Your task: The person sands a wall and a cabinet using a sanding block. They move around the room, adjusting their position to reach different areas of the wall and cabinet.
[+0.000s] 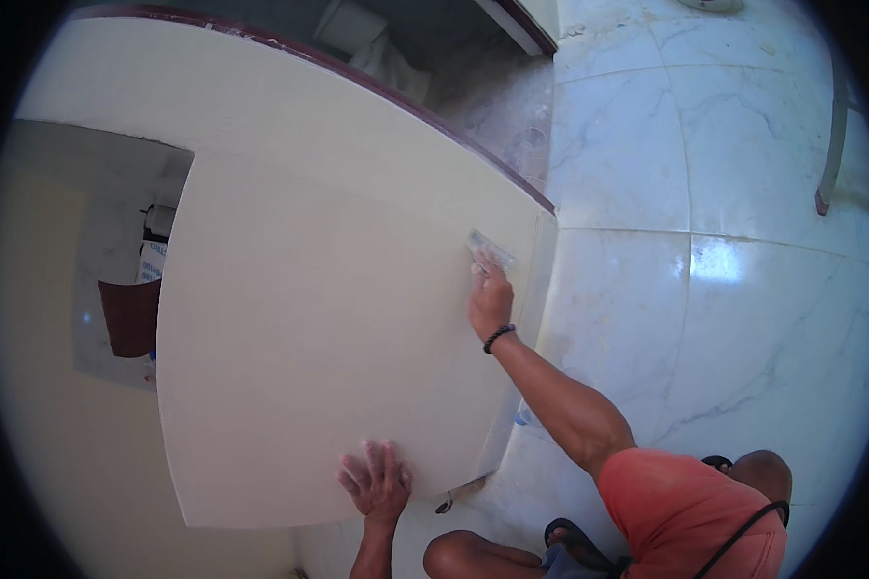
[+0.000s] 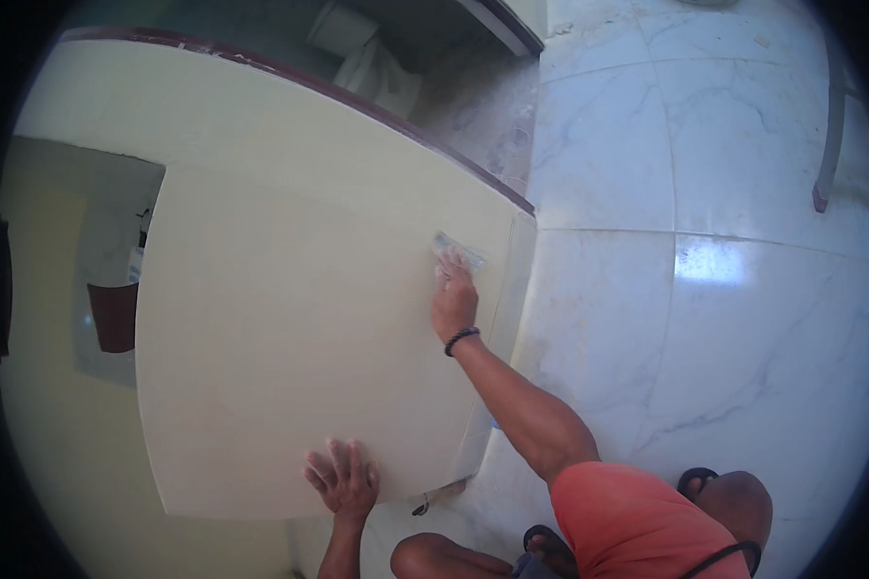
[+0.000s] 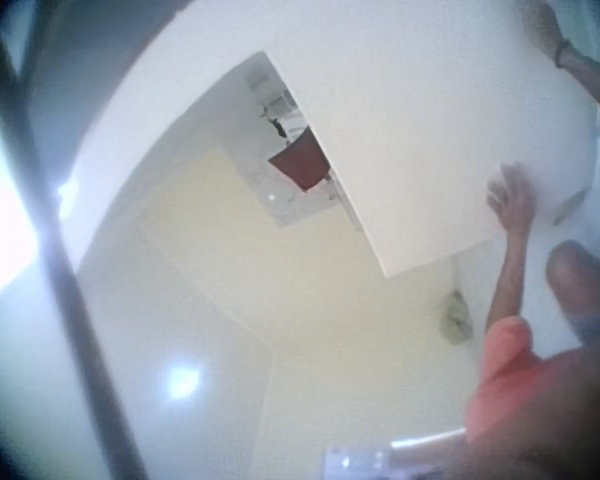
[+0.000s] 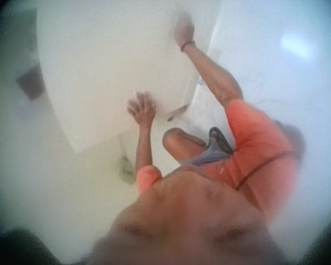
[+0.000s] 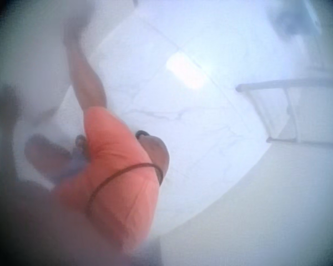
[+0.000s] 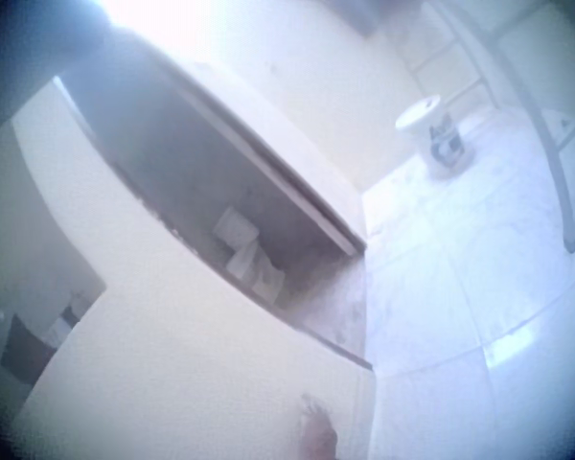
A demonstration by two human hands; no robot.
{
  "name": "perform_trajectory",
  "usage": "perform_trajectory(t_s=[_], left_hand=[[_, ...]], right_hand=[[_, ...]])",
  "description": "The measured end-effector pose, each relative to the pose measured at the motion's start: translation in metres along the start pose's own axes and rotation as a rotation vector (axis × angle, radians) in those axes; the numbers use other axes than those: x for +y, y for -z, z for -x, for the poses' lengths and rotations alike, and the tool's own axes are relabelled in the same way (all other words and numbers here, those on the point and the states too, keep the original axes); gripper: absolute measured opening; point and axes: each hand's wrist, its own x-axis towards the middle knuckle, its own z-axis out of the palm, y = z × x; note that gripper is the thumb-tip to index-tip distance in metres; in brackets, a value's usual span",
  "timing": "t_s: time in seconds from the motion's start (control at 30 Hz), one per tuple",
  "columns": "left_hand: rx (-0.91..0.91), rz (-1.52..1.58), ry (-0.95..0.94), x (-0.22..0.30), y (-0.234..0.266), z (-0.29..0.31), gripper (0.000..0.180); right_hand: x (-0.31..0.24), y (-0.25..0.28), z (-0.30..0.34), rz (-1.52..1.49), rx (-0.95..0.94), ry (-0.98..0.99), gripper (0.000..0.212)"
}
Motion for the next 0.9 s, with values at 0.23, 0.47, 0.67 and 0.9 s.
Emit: perform_trajectory(t_s=[0.23, 0.47, 0.67, 0.9], left_hand=[[-0.054, 0.008, 0.000, -0.003, 0.001, 0.012, 0.073], [-0.010, -0.024, 0.004, 0.000, -0.002, 0.004, 0.069], [0.014, -0.050, -0.012, 0.001, -0.001, 0.001, 0.064], [0.070, -0.046, -0.026, -0.002, -0.005, 0.001, 0.061]], right_hand=[[-0.122, -0.030, -0.013, -0.147, -0.141, 0.598, 0.056], [-0.010, 0.004, 0.005, -0.045, -0.001, -0.038, 0.041], [-0.196, -0.051, -0.040, -0.138, -0.072, 0.638, 0.050], [-0.040, -0.001, -0.015, 0.028, -0.064, 0.338, 0.040]])
